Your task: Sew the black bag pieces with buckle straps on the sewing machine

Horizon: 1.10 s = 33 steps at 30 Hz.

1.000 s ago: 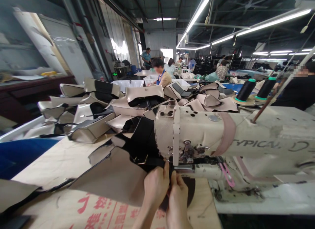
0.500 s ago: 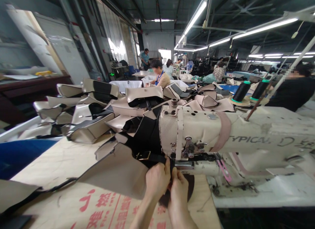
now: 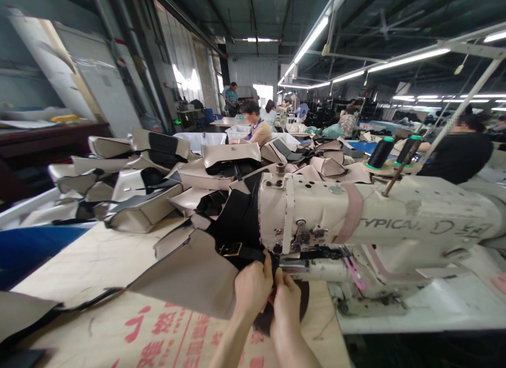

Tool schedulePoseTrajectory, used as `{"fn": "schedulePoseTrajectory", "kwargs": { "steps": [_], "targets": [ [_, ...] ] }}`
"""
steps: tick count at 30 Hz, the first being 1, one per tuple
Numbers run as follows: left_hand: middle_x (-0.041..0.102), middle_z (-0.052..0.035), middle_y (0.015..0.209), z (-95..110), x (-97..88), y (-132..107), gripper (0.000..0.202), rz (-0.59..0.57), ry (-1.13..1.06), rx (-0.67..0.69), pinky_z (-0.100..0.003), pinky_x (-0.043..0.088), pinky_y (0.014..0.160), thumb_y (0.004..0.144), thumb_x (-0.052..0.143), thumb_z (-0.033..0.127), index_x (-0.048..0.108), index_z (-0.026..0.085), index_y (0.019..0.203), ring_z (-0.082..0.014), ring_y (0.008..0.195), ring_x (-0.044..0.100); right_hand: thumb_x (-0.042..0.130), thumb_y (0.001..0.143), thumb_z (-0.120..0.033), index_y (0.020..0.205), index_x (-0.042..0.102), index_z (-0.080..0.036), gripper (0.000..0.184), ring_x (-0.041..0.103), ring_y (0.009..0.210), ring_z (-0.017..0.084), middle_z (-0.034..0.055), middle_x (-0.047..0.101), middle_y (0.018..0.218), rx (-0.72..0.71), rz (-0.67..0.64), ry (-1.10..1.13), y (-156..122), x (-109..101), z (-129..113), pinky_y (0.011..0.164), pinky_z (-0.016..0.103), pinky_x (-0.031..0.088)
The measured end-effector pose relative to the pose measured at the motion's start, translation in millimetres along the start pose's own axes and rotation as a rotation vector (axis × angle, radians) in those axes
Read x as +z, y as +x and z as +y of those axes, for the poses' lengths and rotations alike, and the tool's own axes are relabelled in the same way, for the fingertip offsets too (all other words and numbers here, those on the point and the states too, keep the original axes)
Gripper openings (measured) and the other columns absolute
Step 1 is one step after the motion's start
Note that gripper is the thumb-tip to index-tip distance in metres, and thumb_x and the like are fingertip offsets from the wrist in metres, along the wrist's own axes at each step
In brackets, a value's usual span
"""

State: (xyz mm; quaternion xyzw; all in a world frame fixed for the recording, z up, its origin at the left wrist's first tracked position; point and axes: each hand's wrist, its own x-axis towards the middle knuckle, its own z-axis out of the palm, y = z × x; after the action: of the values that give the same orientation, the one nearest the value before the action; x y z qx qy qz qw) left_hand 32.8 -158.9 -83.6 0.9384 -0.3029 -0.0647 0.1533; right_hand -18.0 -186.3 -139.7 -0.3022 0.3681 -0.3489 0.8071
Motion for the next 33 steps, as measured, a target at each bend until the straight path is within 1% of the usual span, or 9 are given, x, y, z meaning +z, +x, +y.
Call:
{"fn": "schedulePoseTrajectory", "kwargs": {
  "steps": [3, 8, 14, 17, 22, 27, 33],
  "targets": [
    [0.068, -0.0153, 0.078, 1, 2.2, 1, 0.053, -0.006, 0.002, -0.016, -0.026, 0.042, 0.066, 0.09, 0.023, 0.039, 0.065, 0.01, 0.076, -0.0213, 0.078, 0.064, 0.065, 0.059, -0.052, 0.072, 0.058, -0.014, 0.041, 0.046, 0.049, 0.01, -0.0008, 0.056, 0.055, -0.004, -0.001, -0.015, 2, -2, 0, 0.042, 0.021, 0.031],
    [0.068, -0.0148, 0.078, 1, 0.0, 4, 0.053, -0.016, 0.019, 0.004, -0.026, 0.042, 0.066, 0.09, 0.023, 0.04, 0.065, 0.011, 0.076, -0.0215, 0.078, 0.064, 0.066, 0.06, -0.05, 0.066, 0.055, -0.014, 0.038, 0.035, 0.043, 0.006, -0.0056, 0.046, 0.047, -0.021, 0.013, -0.01, 0, 1, -3, 0.041, 0.019, 0.029],
    [0.068, -0.0145, 0.079, 1, -5.4, 3, 0.051, -0.011, 0.035, 0.023, -0.026, 0.042, 0.067, 0.089, 0.025, 0.038, 0.065, 0.011, 0.074, -0.0214, 0.079, 0.064, 0.069, 0.058, -0.051, 0.067, 0.056, -0.015, 0.04, 0.036, 0.043, 0.006, -0.0057, 0.046, 0.047, -0.017, 0.005, -0.018, -3, 2, -5, 0.041, 0.02, 0.03],
    [0.068, -0.0153, 0.08, 2, -4.0, 2, 0.051, -0.007, 0.045, 0.015, -0.026, 0.042, 0.068, 0.089, 0.025, 0.039, 0.065, 0.011, 0.075, -0.0223, 0.081, 0.064, 0.069, 0.058, -0.052, 0.065, 0.056, -0.014, 0.04, 0.032, 0.04, 0.005, -0.0066, 0.043, 0.045, -0.025, 0.018, -0.043, 0, -2, -5, 0.04, 0.019, 0.027],
    [0.068, -0.0154, 0.079, 2, -1.6, 4, 0.053, -0.01, 0.055, 0.017, -0.027, 0.043, 0.068, 0.089, 0.024, 0.04, 0.066, 0.011, 0.076, -0.0228, 0.08, 0.064, 0.069, 0.057, -0.053, 0.055, 0.051, -0.015, 0.043, 0.029, 0.038, 0.005, -0.0079, 0.035, 0.037, -0.043, 0.062, -0.092, 3, -5, -6, 0.038, 0.019, 0.022],
    [0.068, -0.0157, 0.078, 2, -3.1, 5, 0.052, 0.004, 0.057, 0.02, -0.026, 0.043, 0.067, 0.089, 0.025, 0.039, 0.066, 0.01, 0.076, -0.0221, 0.079, 0.064, 0.069, 0.059, -0.051, 0.054, 0.048, -0.015, 0.042, 0.032, 0.039, 0.006, -0.0072, 0.039, 0.039, -0.046, 0.058, -0.114, 3, -4, -9, 0.04, 0.019, 0.024],
    [0.068, -0.0152, 0.08, 3, -3.7, 4, 0.051, 0.006, 0.055, 0.016, -0.026, 0.043, 0.069, 0.089, 0.025, 0.039, 0.066, 0.011, 0.076, -0.0219, 0.08, 0.064, 0.065, 0.063, -0.054, 0.057, 0.049, -0.016, 0.042, 0.032, 0.038, 0.006, -0.0069, 0.039, 0.039, -0.053, 0.031, -0.171, 4, -6, -10, 0.039, 0.019, 0.027]
  ]
}}
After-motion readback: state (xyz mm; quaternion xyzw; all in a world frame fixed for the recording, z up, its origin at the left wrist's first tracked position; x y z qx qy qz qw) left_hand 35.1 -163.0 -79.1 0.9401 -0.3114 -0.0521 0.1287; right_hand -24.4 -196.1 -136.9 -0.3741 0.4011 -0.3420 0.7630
